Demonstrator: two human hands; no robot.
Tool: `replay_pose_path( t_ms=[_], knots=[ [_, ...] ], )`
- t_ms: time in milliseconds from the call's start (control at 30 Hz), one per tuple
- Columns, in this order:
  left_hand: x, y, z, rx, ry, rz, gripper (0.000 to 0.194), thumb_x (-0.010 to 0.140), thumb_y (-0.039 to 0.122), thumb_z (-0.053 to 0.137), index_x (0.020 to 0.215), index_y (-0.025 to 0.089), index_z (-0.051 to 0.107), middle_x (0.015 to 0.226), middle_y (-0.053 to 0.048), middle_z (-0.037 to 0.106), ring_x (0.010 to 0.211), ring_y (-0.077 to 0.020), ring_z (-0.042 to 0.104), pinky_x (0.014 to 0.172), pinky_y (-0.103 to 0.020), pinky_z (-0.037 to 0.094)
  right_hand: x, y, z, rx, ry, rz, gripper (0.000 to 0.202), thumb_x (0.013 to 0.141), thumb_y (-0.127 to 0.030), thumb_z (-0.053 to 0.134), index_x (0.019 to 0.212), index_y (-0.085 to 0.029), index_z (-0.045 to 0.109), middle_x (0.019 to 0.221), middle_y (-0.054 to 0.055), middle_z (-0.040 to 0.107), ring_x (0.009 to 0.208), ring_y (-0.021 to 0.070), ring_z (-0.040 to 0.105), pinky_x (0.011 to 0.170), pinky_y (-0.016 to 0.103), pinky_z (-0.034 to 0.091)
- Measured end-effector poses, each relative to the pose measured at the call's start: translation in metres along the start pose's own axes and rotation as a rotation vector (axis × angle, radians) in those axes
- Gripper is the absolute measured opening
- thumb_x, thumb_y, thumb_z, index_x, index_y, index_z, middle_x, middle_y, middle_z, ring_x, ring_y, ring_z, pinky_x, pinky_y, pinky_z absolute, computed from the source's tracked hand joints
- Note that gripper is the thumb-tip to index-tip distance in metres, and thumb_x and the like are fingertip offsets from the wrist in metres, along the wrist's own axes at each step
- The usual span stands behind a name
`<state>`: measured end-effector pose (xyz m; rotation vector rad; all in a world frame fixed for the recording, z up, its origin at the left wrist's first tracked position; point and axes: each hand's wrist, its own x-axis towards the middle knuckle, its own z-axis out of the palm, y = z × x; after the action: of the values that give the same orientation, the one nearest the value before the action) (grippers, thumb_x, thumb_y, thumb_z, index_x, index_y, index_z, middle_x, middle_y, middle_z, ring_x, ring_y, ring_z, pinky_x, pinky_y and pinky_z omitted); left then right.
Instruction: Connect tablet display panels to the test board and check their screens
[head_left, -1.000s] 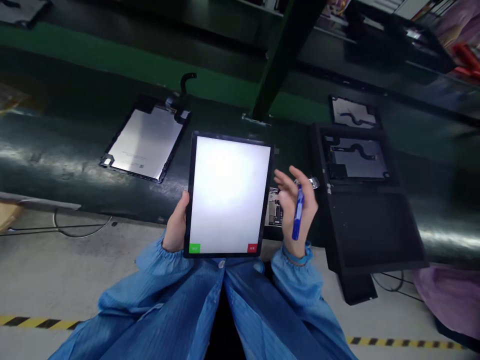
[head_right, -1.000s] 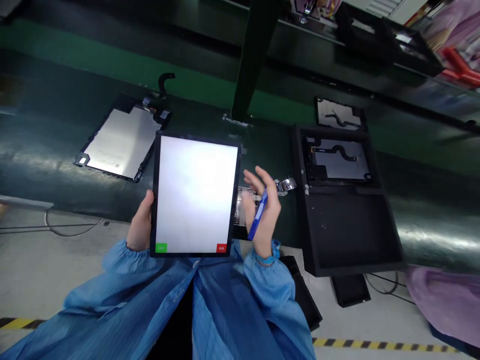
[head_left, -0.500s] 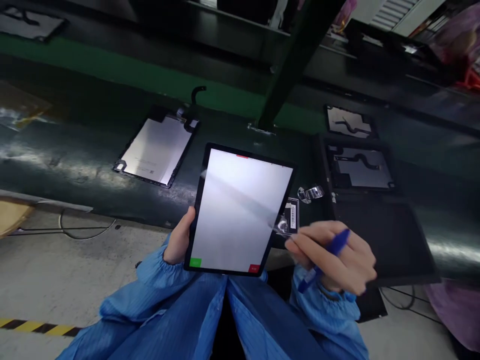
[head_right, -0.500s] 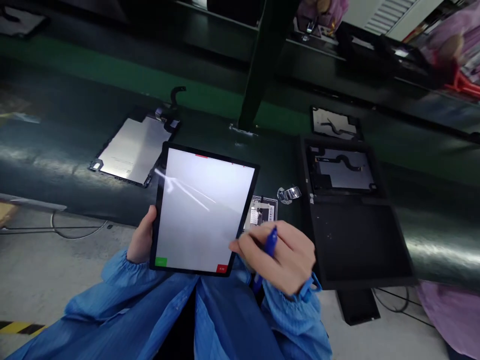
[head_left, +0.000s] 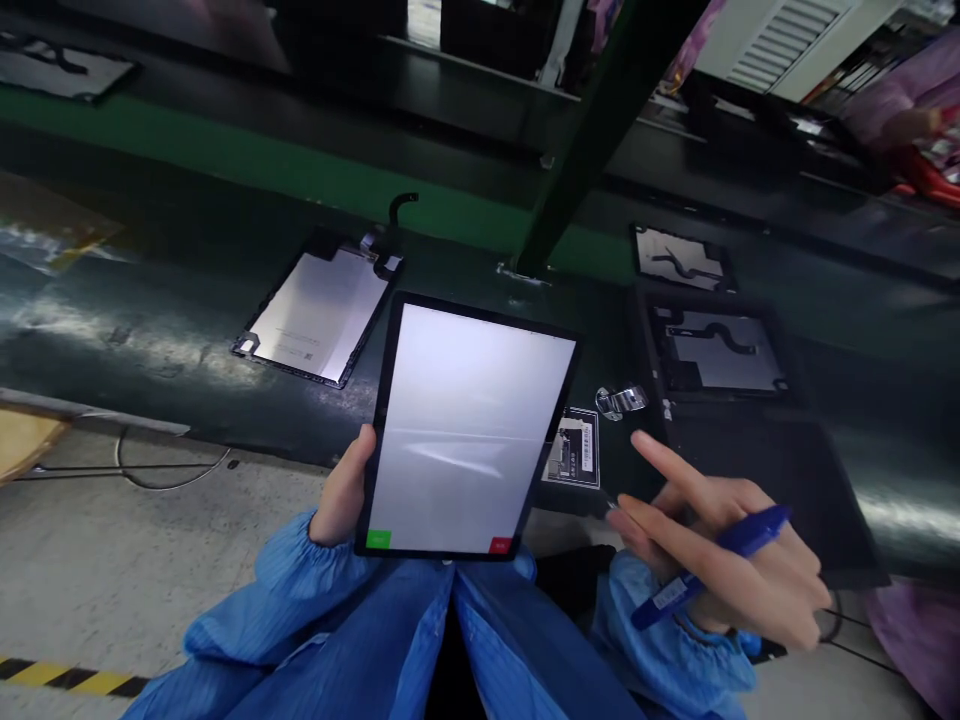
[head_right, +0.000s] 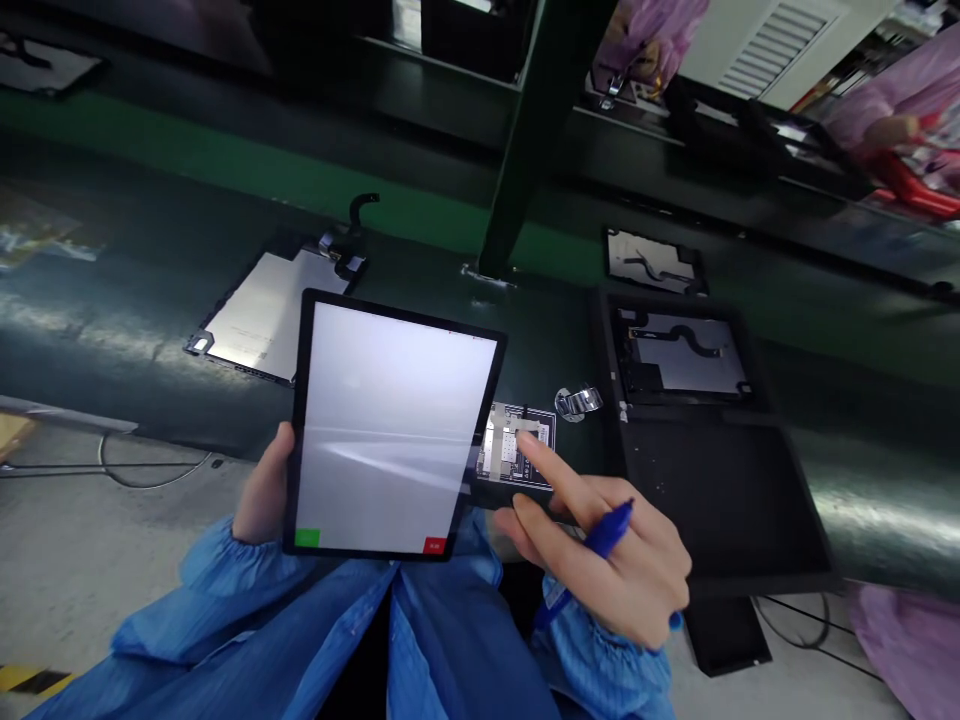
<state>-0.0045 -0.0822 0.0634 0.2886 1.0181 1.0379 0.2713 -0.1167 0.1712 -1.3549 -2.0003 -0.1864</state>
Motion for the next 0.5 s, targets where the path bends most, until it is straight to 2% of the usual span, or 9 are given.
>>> replay_pose_path(
  t_ms=[100,167,233,300,367,400,467,500],
  knots=[
    [0.005,0.01,0.013,0.236,-0.135,0.119,0.05,0.08,0.064,0.069,0.094,0.018,0.08,0.097,-0.008,0.08,0.096,-0.0323,0.073,0.084,-0.036,0.059,0.033,-0.003,0.019,0.088,-0.071,-0.184,0.018,0.085,-0.025,0.074,0.069,-0.029,0.068,0.109,0.0,0.079,0.056,0.0106,0.065,0.049,0.025,0.054],
    [0.007,0.014,0.024,0.399,-0.25,0.139,0.047,0.085,0.061,0.064,0.095,0.018,0.08,0.094,-0.007,0.08,0.092,-0.0305,0.073,0.081,-0.034,0.058,0.055,-0.003,0.04,0.257,-0.119,-0.198,0.026,0.087,-0.025,0.071,0.063,-0.025,0.063,0.106,0.0,0.079,0.065,0.0124,0.071,0.054,0.025,0.057],
    [0.009,0.014,0.03,0.522,-0.311,0.149,0.046,0.088,0.06,0.061,0.09,0.019,0.081,0.084,-0.005,0.079,0.08,-0.0263,0.071,0.071,-0.031,0.056,0.071,0.0,0.06,0.433,-0.084,-0.079,0.029,0.087,-0.027,0.071,0.062,-0.024,0.059,0.088,0.0,0.079,0.075,0.016,0.075,0.059,0.026,0.06],
    [0.011,0.011,0.032,0.548,-0.32,0.172,0.046,0.085,0.063,0.063,0.08,0.02,0.08,0.075,-0.003,0.077,0.07,-0.0227,0.067,0.064,-0.028,0.053,0.078,0.006,0.073,0.533,0.063,0.112,0.026,0.089,-0.032,0.069,0.067,-0.023,0.059,0.075,-0.002,0.073,0.074,0.0169,0.074,0.064,0.029,0.061],
    [0.011,0.008,0.031,0.488,-0.299,0.134,0.048,0.081,0.066,0.066,0.075,0.02,0.078,0.075,-0.003,0.076,0.067,-0.0213,0.066,0.062,-0.028,0.052,0.075,0.016,0.079,0.618,0.164,0.239,0.016,0.092,-0.04,0.066,0.087,-0.024,0.063,0.083,0.0,0.073,0.078,0.0176,0.074,0.074,0.033,0.064],
    [0.01,0.007,0.029,0.45,-0.292,0.082,0.049,0.08,0.066,0.067,0.075,0.019,0.078,0.074,-0.004,0.076,0.066,-0.0211,0.066,0.062,-0.029,0.053,0.071,0.022,0.08,0.677,0.154,0.243,0.023,0.091,-0.045,0.067,0.102,-0.026,0.063,0.095,0.001,0.073,0.087,0.0195,0.074,0.082,0.037,0.064],
    [0.008,0.007,0.025,0.374,-0.269,-0.042,0.05,0.083,0.064,0.066,0.082,0.015,0.078,0.075,-0.005,0.076,0.065,-0.0219,0.067,0.064,-0.03,0.054,0.061,0.034,0.078,0.775,0.012,0.176,0.06,0.082,-0.054,0.074,0.133,-0.03,0.051,0.121,0.005,0.069,0.111,0.0254,0.069,0.101,0.045,0.058],
    [0.006,0.007,0.024,0.332,-0.245,-0.077,0.048,0.084,0.061,0.066,0.086,0.014,0.078,0.076,-0.006,0.077,0.067,-0.0226,0.069,0.065,-0.031,0.055,0.056,0.04,0.078,0.792,-0.068,0.135,0.077,0.077,-0.057,0.078,0.142,-0.031,0.044,0.131,0.006,0.065,0.121,0.0282,0.065,0.107,0.049,0.054]
  ],
)
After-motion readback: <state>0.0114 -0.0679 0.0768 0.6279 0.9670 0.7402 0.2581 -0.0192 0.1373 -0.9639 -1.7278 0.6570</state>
